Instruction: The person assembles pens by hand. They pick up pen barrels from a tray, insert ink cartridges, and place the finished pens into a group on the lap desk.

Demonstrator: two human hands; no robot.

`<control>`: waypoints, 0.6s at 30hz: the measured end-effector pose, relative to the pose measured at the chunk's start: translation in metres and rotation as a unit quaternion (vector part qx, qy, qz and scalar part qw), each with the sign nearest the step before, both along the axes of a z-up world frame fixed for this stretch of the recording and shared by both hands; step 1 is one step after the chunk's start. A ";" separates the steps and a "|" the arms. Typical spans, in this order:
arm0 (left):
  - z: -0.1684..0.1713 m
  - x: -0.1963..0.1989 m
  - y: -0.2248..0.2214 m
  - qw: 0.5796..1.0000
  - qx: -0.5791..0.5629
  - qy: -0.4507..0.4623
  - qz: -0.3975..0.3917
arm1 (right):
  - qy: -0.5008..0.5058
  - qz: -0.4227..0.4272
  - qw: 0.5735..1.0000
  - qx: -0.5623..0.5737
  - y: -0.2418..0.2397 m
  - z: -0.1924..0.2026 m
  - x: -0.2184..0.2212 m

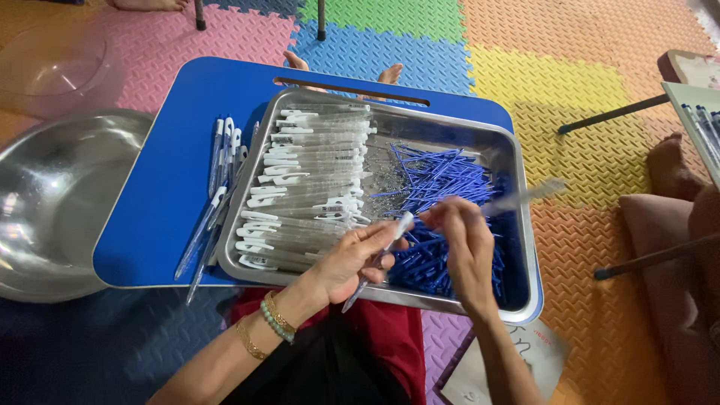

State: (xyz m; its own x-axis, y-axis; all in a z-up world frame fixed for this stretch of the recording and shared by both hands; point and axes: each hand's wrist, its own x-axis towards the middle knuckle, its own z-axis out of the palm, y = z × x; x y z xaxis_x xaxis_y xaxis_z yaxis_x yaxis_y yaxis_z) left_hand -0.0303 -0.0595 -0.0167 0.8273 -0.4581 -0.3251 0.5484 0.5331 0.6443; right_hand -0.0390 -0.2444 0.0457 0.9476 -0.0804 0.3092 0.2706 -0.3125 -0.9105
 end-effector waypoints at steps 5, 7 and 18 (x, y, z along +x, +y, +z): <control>-0.011 0.000 -0.001 0.998 0.004 -0.002 -0.055 | 0.090 0.089 0.984 0.128 -0.021 -0.040 0.023; -0.012 0.002 0.001 0.998 0.012 -0.008 -0.065 | 0.087 0.094 0.983 0.135 -0.026 -0.048 0.025; -0.015 -0.002 0.006 0.993 0.039 -0.051 -0.102 | 0.001 0.059 0.990 0.127 -0.034 -0.048 0.041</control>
